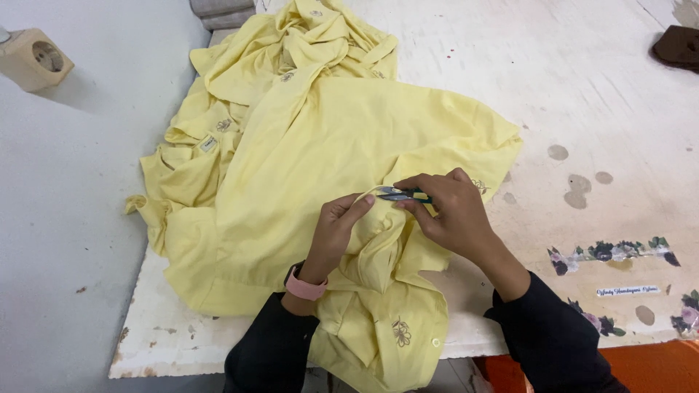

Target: Trimming loose threads from a yellow shirt using thread snips at a quality control station.

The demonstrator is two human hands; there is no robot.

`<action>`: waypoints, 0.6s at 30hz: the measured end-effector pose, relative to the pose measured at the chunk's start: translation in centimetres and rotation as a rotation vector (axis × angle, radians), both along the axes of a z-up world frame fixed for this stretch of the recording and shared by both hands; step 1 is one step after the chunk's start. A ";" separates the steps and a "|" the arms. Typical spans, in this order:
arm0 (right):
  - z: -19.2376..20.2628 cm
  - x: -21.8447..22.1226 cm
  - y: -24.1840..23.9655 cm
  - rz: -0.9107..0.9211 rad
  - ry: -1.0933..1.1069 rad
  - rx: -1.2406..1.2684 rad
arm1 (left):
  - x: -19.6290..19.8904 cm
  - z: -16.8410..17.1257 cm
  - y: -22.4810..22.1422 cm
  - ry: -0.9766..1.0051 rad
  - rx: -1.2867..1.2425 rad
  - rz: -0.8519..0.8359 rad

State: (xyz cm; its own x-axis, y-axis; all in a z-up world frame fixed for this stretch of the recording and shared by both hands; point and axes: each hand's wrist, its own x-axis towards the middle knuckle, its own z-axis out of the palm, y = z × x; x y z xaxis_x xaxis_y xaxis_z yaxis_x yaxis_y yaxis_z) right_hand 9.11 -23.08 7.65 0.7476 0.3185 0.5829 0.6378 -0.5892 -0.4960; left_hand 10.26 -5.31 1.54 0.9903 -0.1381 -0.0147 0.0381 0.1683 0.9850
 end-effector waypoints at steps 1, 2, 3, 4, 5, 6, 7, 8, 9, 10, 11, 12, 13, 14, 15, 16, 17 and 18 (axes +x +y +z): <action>-0.4 0.1 -0.1 -0.015 -0.025 -0.009 | 1.0 -2.7 0.6 0.024 -0.008 0.006; -0.8 0.2 -0.1 -0.030 -0.050 -0.018 | 1.9 -5.3 1.2 0.049 -0.016 0.012; -0.8 0.2 -0.1 -0.032 -0.050 -0.017 | 1.7 -4.6 1.0 0.050 -0.014 0.010; -0.7 0.2 -0.1 -0.039 -0.083 -0.030 | 1.4 -3.9 0.8 0.055 -0.037 0.004; -0.7 0.2 0.0 -0.046 -0.117 -0.042 | 1.2 -3.2 0.6 0.060 -0.060 -0.002; -0.7 0.2 0.0 -0.045 -0.115 -0.042 | 1.1 -3.2 0.5 0.062 -0.060 -0.002; -0.7 0.2 0.0 -0.042 -0.134 -0.038 | 1.1 -3.1 0.5 0.061 -0.066 0.000; -0.7 0.2 0.0 -0.040 -0.153 -0.033 | 1.1 -3.1 0.5 0.060 -0.071 -0.001; -0.6 0.2 0.0 -0.041 -0.152 -0.032 | 1.2 -3.2 0.6 0.061 -0.071 -0.002; -0.5 0.2 0.0 -0.024 -0.098 0.054 | 1.2 -3.2 0.6 0.058 -0.078 0.004; -0.4 0.1 0.0 -0.006 -0.044 0.140 | 1.3 -3.3 0.7 0.056 -0.086 0.009; -0.5 0.2 0.1 -0.007 -0.044 0.140 | 0.9 -2.6 0.5 0.056 -0.086 0.008; -0.7 0.3 0.1 0.042 0.084 0.305 | 0.6 -1.8 0.3 0.055 -0.093 0.013; -0.8 0.3 0.1 0.093 0.212 0.469 | 0.3 -1.1 0.1 0.053 -0.101 0.019; -1.2 0.6 0.2 0.093 0.211 0.467 | -0.6 1.1 -0.4 0.052 -0.103 0.019; -1.7 0.8 0.4 0.114 0.243 0.451 | -1.5 3.4 -0.9 0.026 -0.068 0.001; -2.2 1.1 0.5 0.136 0.275 0.434 | -2.4 5.6 -1.4 0.000 -0.033 -0.016; -2.4 1.3 0.5 0.134 0.275 0.437 | -1.6 3.4 -1.0 0.001 -0.031 -0.018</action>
State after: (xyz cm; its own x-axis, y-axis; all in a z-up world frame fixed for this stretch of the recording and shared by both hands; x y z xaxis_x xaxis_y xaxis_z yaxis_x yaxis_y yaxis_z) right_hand 10.38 -22.56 5.21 0.8607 0.1933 0.4709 0.5053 -0.2127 -0.8363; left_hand 8.68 -6.35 4.99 0.9876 -0.1567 -0.0114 0.0427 0.1977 0.9793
